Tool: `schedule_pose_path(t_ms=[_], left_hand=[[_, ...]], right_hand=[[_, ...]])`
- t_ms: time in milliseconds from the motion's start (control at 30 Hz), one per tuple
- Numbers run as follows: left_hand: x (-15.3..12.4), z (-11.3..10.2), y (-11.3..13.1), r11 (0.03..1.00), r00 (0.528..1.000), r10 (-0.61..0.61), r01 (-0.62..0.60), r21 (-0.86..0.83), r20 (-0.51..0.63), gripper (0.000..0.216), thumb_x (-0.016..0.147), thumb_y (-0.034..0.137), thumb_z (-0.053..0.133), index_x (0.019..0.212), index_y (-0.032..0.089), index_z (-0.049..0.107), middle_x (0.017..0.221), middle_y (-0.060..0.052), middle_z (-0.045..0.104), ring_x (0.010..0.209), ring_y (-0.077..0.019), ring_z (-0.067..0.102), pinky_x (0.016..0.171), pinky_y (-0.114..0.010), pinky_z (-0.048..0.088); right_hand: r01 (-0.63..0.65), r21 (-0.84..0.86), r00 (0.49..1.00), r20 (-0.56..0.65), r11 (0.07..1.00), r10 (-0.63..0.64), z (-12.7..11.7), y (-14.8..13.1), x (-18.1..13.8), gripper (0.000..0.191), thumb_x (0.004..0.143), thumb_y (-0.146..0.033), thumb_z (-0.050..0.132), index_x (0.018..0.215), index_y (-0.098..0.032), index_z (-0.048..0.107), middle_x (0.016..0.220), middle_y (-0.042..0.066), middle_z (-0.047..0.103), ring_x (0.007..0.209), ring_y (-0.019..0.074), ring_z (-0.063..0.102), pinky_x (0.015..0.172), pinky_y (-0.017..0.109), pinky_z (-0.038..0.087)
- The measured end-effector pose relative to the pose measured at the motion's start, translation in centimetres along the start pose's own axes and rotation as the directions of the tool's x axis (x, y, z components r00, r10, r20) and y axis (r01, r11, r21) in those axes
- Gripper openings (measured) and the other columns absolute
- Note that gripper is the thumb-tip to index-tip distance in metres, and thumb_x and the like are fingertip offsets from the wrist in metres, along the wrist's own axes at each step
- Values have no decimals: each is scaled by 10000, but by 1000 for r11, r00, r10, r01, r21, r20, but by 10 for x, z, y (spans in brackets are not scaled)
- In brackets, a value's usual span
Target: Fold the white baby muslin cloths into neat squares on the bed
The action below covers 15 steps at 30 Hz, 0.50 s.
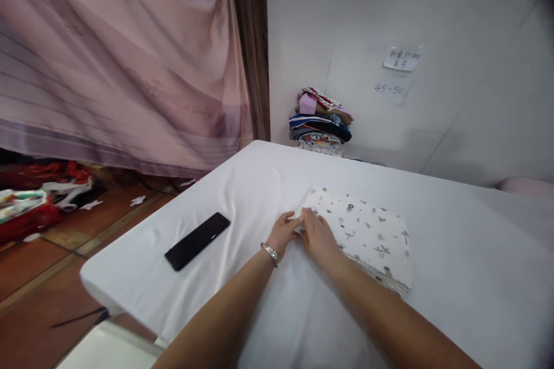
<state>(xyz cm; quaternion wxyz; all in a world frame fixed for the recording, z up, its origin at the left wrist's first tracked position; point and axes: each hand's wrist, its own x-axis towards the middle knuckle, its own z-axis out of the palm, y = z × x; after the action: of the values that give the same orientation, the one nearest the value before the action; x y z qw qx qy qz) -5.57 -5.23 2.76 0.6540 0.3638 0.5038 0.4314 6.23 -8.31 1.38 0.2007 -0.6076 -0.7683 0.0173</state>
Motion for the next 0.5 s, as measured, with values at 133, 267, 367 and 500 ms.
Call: schedule_pose_path(t_ms=[133, 267, 367, 500], left_hand=[[4, -2, 0, 999, 1000, -8, 9, -31, 26, 404, 697, 176, 680, 1054, 106, 504, 813, -56, 589, 663, -134, 594, 604, -256, 497], [6, -3, 1, 999, 1000, -17, 18, -38, 23, 388, 688, 130, 671, 1037, 112, 502, 824, -64, 611, 657, -137, 608, 634, -282, 516], [8, -4, 3, 999, 999, -27, 27, -25, 24, 394, 680, 104, 668, 1040, 114, 508, 831, -68, 623, 658, -143, 617, 647, -296, 525], [10, -5, 3, 999, 999, -33, 33, -2, 18, 400, 674, 89, 667, 1045, 112, 520, 816, -64, 629, 647, -142, 618, 636, -297, 532]], right_hand=[[-43, -44, 998, 33, 998, 44, -13, 6, -14, 586, 822, -176, 377, 1388, -70, 265, 1404, 155, 350, 1294, 256, 298, 1041, 469, 261], [-4, -119, 998, 66, 993, 12, -26, 25, -50, 597, 787, -163, 433, 1370, -87, 325, 1411, 155, 336, 1312, 283, 261, 1072, 496, 185], [13, -138, 999, 45, 990, -7, -42, 44, -88, 610, 782, -146, 438, 1380, -129, 318, 1415, 126, 337, 1320, 268, 253, 1085, 495, 175], [-85, -126, 996, -15, 988, 83, -70, 82, -129, 592, 821, -215, 431, 1393, -150, 293, 1422, 101, 330, 1321, 257, 255, 1078, 511, 191]])
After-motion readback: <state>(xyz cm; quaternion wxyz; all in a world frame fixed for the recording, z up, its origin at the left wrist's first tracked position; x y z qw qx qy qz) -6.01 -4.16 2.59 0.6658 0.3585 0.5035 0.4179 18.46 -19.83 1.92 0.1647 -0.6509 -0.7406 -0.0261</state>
